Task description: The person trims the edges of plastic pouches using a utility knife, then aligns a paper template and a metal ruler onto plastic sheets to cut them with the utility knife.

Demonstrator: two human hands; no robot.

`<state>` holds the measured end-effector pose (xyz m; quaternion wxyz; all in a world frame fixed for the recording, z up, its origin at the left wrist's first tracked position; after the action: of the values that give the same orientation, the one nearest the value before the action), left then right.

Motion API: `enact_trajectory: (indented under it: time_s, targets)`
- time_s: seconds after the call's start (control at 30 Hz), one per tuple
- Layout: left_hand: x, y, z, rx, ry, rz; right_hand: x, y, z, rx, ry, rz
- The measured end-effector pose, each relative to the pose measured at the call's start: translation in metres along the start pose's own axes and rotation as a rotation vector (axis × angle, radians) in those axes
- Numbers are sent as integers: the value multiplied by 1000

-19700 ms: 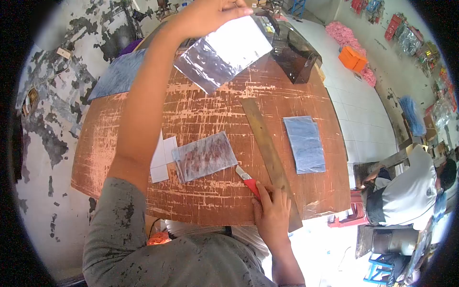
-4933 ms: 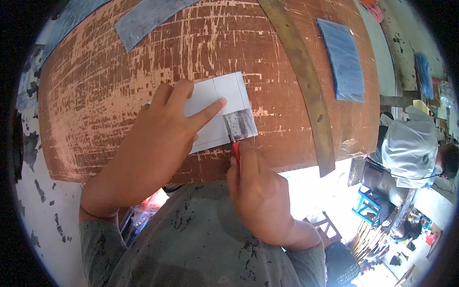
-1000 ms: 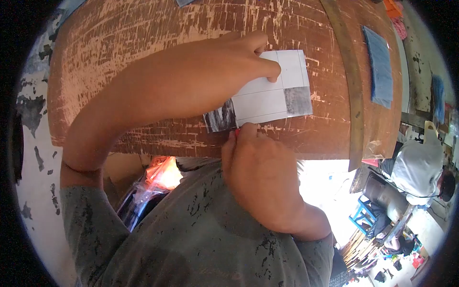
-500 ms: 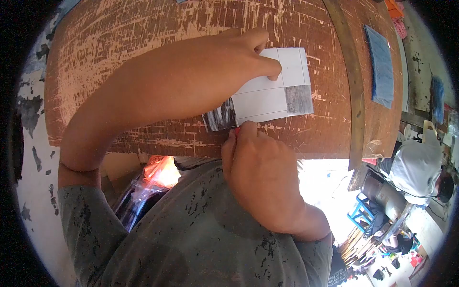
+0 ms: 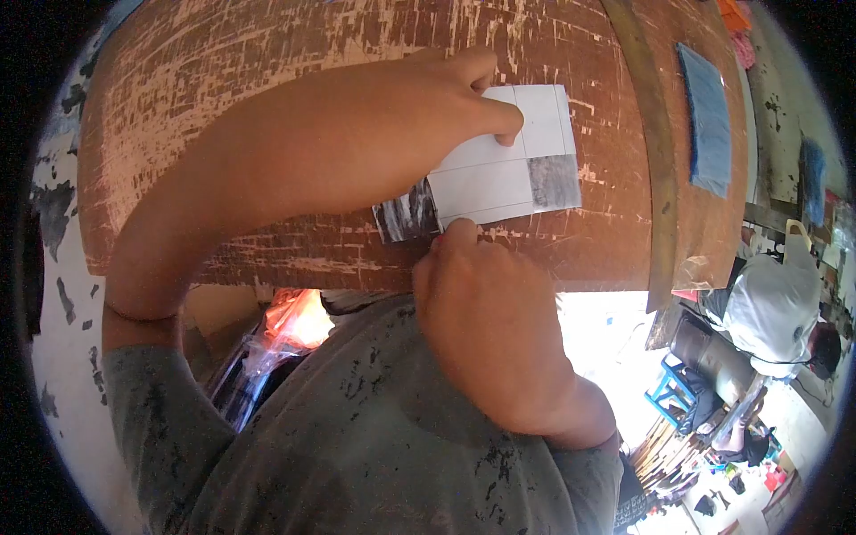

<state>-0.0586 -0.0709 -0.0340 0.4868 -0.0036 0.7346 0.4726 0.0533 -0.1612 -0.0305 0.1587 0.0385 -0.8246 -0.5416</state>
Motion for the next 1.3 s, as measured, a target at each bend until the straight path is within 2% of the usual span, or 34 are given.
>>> enact_trajectory:
  time_s: [0.1,0.5,0.6,0.7,0.8,0.9,1.1,1.2,1.3]
  targets:
    - [0,0,0,-8,8,-4,0,-2,-1,-19,86,-77]
    - [6,-5,-2,31,25,30,-4,-8,-19,48,37,-99]
    - [-2,5,-8,-160,-179,-56,-6,-10,-22,134,-55,-49]
    - [0,2,-4,-5,-32,47,-7,-13,-27,141,-46,-42]
    - [-5,4,-1,-34,-46,4,-9,-16,-30,134,-49,-21]
    - [-5,0,2,93,136,46,-11,-16,-36,146,-48,-16]
    - [-6,-4,2,71,91,16,-12,-18,-40,94,-12,-37]
    - [2,-7,0,72,217,-121,-14,-22,-44,92,-14,-41]
    - [-3,-6,2,22,68,38,-17,-17,-44,107,-26,-20]
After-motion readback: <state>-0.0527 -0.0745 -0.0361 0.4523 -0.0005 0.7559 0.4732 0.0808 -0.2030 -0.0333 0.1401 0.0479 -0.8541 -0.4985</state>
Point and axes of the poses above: each hand's wrist, its own z-axis towards the middle knuckle, its own y-axis out of the back of the hand, x = y × z, the point moved 6 cm from there along z, towards the middle knuckle, and after that the axes turned 9 degrees about -z, right-handed, at the moved point
